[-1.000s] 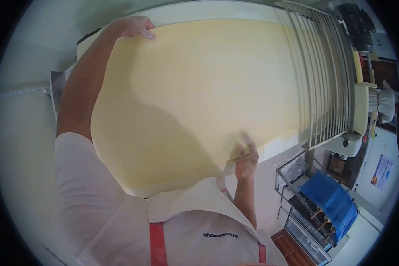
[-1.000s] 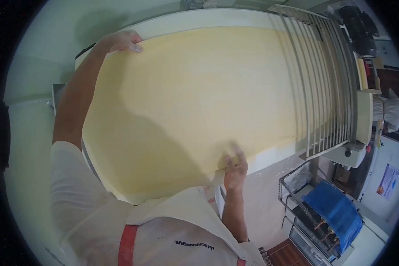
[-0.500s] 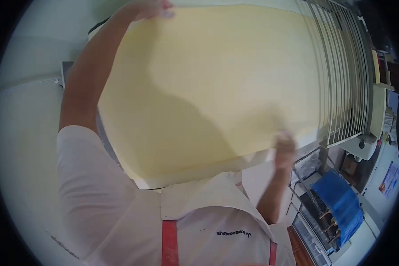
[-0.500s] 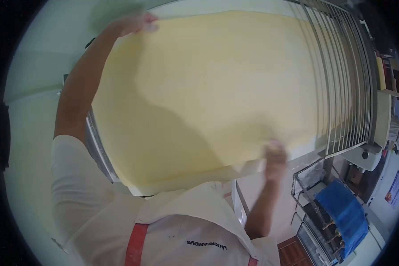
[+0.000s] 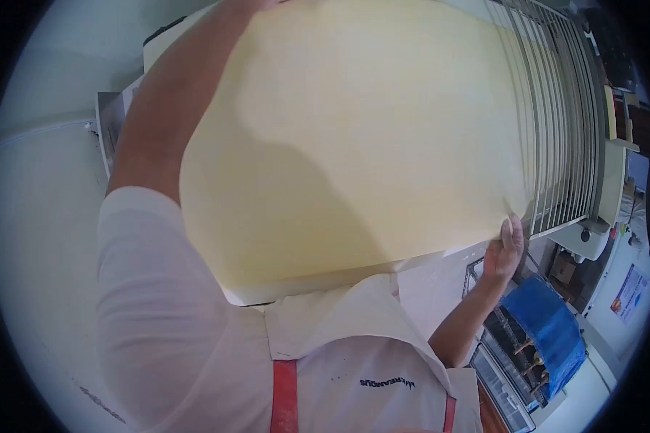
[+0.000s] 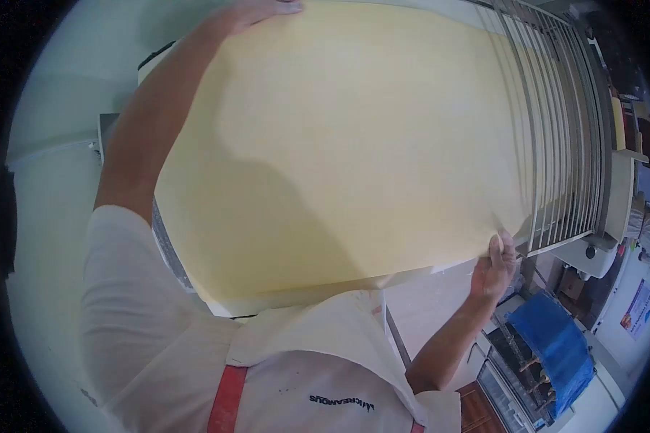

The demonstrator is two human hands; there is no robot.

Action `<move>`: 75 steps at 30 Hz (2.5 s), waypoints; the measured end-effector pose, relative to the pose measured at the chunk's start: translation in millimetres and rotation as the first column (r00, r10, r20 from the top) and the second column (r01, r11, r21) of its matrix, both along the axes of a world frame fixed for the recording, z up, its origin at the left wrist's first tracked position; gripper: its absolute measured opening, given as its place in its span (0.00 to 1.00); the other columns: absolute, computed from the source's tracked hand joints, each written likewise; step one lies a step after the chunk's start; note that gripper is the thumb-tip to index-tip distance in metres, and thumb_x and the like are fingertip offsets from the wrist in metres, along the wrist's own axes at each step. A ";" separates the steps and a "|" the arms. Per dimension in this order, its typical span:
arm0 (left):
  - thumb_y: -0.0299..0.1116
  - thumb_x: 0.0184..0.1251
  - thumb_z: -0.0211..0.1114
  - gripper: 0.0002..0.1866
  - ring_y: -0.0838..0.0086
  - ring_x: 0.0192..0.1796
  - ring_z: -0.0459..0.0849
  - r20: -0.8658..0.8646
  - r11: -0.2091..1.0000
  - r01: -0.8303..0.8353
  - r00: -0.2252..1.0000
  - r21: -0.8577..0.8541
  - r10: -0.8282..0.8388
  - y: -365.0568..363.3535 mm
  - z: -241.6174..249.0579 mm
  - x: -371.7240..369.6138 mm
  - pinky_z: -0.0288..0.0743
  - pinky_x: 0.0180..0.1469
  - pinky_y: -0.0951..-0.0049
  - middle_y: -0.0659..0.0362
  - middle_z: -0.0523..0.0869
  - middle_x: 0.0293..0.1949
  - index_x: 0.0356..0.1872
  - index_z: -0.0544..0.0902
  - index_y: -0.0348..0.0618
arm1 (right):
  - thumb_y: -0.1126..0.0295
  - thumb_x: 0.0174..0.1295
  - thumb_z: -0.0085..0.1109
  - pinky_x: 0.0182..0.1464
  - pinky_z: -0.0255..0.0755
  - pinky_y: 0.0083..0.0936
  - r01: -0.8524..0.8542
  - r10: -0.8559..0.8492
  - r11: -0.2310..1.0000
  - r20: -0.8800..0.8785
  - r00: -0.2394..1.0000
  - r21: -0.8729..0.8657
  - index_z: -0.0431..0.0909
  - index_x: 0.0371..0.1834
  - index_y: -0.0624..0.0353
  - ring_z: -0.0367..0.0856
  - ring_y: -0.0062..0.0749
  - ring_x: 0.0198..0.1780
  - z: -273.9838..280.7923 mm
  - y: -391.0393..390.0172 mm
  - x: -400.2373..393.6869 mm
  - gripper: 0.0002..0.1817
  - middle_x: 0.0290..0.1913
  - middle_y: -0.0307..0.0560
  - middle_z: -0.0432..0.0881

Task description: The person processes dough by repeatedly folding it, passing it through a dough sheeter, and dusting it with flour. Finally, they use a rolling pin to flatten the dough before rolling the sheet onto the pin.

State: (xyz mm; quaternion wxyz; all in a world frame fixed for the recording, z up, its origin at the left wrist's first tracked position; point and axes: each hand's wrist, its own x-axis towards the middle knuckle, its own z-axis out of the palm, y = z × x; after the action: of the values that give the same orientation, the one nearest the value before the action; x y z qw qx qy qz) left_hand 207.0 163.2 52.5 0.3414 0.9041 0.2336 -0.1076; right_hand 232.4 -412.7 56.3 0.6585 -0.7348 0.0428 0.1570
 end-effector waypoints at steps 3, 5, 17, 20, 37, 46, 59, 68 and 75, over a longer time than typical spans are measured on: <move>0.43 0.61 0.61 0.19 0.73 0.43 0.81 0.057 0.977 0.051 0.998 -0.208 -0.040 31.7 -44.3 -6.4 0.74 0.44 0.69 0.59 0.84 0.40 0.48 0.82 0.41 | 0.79 0.65 0.50 0.51 0.75 0.26 0.345 -0.336 0.937 -0.144 0.931 0.045 0.68 0.61 0.55 0.76 0.33 0.51 -36.1 25.5 -29.4 0.21 0.52 0.48 0.75; 0.42 0.63 0.63 0.19 0.78 0.40 0.81 -0.011 0.919 0.126 0.990 -0.375 -0.140 58.3 -63.9 -26.5 0.75 0.39 0.72 0.62 0.83 0.36 0.47 0.81 0.39 | 0.77 0.61 0.55 0.56 0.72 0.29 0.280 -0.271 0.959 -0.174 0.947 0.033 0.63 0.64 0.57 0.72 0.36 0.57 -44.3 54.8 -70.2 0.26 0.54 0.49 0.73; 0.43 0.60 0.65 0.19 0.79 0.37 0.81 -0.066 0.937 0.063 0.994 -0.344 -0.092 40.7 -38.2 -41.5 0.75 0.41 0.73 0.62 0.84 0.36 0.45 0.82 0.38 | 0.77 0.65 0.49 0.59 0.70 0.32 0.330 -0.323 0.942 -0.114 0.940 0.053 0.64 0.64 0.59 0.74 0.39 0.56 -43.3 57.2 -65.0 0.23 0.58 0.51 0.73; 0.43 0.61 0.65 0.20 0.79 0.38 0.80 -0.175 0.906 0.096 0.967 -0.412 -0.183 66.7 -37.4 -79.7 0.74 0.42 0.72 0.62 0.84 0.36 0.46 0.81 0.36 | 0.77 0.63 0.52 0.62 0.66 0.35 0.029 -0.033 0.999 -0.128 0.991 -0.029 0.66 0.63 0.60 0.72 0.40 0.59 -48.6 81.2 -112.8 0.23 0.59 0.51 0.73; 0.38 0.56 0.70 0.22 0.73 0.39 0.82 0.050 0.839 0.100 0.995 -0.535 -0.087 8.1 -60.9 5.5 0.75 0.44 0.69 0.58 0.85 0.38 0.48 0.81 0.33 | 0.73 0.64 0.50 0.54 0.70 0.34 -0.503 0.649 0.686 0.130 0.750 -0.526 0.66 0.64 0.66 0.74 0.42 0.58 -41.9 70.9 10.8 0.24 0.57 0.61 0.75; 0.37 0.61 0.62 0.19 0.57 0.57 0.77 0.471 0.909 -0.157 0.881 0.385 -0.048 -113.0 -41.6 101.4 0.70 0.59 0.61 0.47 0.80 0.52 0.52 0.77 0.39 | 0.42 0.67 0.38 0.73 0.30 0.56 -0.092 0.947 0.278 0.257 0.195 -0.956 0.48 0.74 0.59 0.40 0.48 0.77 -71.6 272.4 149.6 0.41 0.75 0.59 0.48; 0.58 0.70 0.41 0.36 0.68 0.77 0.47 0.271 0.788 -0.072 0.955 0.611 -0.123 -329.6 -80.0 263.5 0.35 0.75 0.50 0.61 0.53 0.75 0.73 0.54 0.48 | 0.59 0.62 0.56 0.72 0.46 0.52 -0.545 0.959 -0.102 -0.228 0.169 -0.832 0.68 0.67 0.47 0.52 0.49 0.74 5.7 -168.1 -12.2 0.28 0.72 0.52 0.58; 0.60 0.64 0.50 0.39 0.60 0.71 0.61 0.530 0.613 -0.537 0.820 0.579 0.217 -412.9 -122.0 314.0 0.49 0.69 0.41 0.51 0.68 0.64 0.67 0.63 0.40 | 0.67 0.59 0.62 0.60 0.70 0.37 -0.334 0.344 0.580 -0.148 0.927 -0.743 0.76 0.56 0.59 0.76 0.51 0.58 -32.7 -507.4 -1.0 0.21 0.54 0.59 0.79; 0.50 0.70 0.48 0.32 0.56 0.68 0.64 0.310 0.466 -0.537 0.822 0.703 0.478 -362.7 -144.7 142.0 0.55 0.71 0.59 0.46 0.66 0.67 0.64 0.66 0.33 | 0.63 0.60 0.60 0.59 0.69 0.40 -0.085 0.247 0.519 0.054 0.968 -0.850 0.73 0.57 0.64 0.75 0.55 0.57 20.0 -704.5 203.0 0.24 0.55 0.61 0.77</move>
State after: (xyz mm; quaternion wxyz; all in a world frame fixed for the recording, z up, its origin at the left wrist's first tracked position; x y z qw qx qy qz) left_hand 349.0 -199.5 -92.2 -0.0504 0.8524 0.5014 0.1394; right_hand 435.4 -1117.2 76.3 0.2065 -0.9714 -0.0129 0.1169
